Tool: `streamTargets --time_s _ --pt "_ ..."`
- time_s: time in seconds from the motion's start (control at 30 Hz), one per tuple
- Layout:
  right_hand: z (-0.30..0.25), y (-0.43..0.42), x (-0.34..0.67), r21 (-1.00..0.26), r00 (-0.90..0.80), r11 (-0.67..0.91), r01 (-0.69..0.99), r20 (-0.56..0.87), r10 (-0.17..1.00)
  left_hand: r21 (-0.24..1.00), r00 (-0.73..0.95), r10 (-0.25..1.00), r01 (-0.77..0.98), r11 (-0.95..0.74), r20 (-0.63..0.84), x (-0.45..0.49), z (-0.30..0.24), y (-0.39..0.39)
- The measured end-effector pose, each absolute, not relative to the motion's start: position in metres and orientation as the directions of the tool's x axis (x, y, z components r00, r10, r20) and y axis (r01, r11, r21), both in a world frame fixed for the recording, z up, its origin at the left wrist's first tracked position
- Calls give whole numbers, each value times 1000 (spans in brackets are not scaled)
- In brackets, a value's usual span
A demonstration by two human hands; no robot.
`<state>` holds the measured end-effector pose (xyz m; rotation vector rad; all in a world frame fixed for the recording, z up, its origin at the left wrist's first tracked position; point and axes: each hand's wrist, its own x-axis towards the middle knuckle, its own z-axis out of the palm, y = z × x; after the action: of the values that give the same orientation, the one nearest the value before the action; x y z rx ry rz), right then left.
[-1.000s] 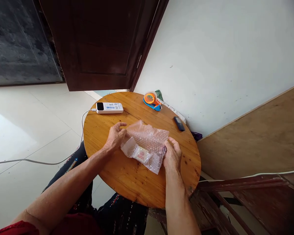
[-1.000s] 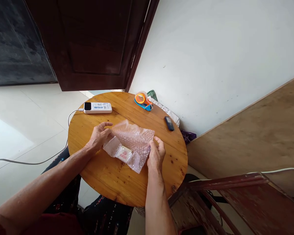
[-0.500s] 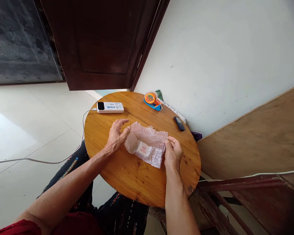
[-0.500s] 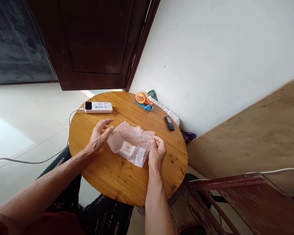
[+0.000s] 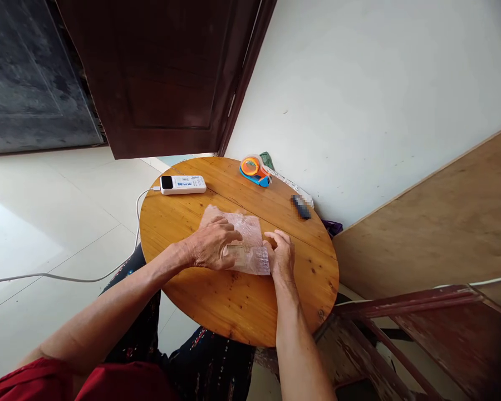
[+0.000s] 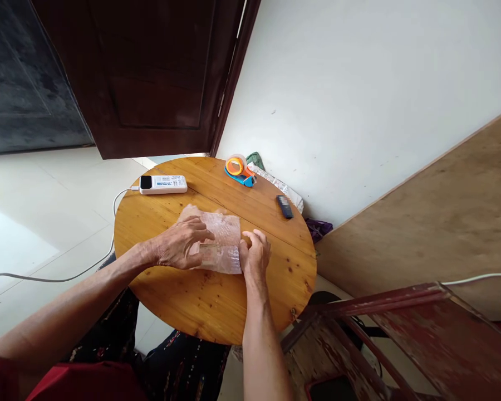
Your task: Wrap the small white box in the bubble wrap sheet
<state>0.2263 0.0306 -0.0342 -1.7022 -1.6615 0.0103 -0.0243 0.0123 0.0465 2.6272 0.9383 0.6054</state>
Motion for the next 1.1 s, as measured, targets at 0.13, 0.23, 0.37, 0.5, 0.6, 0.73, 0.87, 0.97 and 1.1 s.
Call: streamTargets --time_s 0.13,0.23,0.37,0.5,0.6,0.73,0.87,0.97,1.1 --pt "-33 28 223 -440 160 52 896 430 888 364 662 676 572 -735 325 -33 43 -3" --pt "-28 26 218 -456 160 46 889 403 901 397 593 723 605 -690 355 -35 32 -10" --pt "-22 25 214 -521 154 83 850 396 905 354 588 661 561 -749 466 -30 23 -18" --pt "-22 26 212 -557 200 18 830 328 923 212 649 567 544 -812 507 -27 24 -39" --pt "-20 25 213 -568 212 18 823 337 917 173 703 601 584 -793 380 -31 25 -61" --pt "-14 19 218 -469 208 -30 883 333 920 305 829 536 476 -825 157 -38 33 -85" --pt "-9 14 221 -407 231 -88 909 319 919 521 799 593 467 -714 97 -40 45 -82" --pt "-5 13 216 -433 207 -13 901 404 891 542 522 824 637 -548 220 -37 44 -62" --pt "7 11 208 -514 51 275 813 532 845 466 471 854 718 -518 223 -29 21 -36"
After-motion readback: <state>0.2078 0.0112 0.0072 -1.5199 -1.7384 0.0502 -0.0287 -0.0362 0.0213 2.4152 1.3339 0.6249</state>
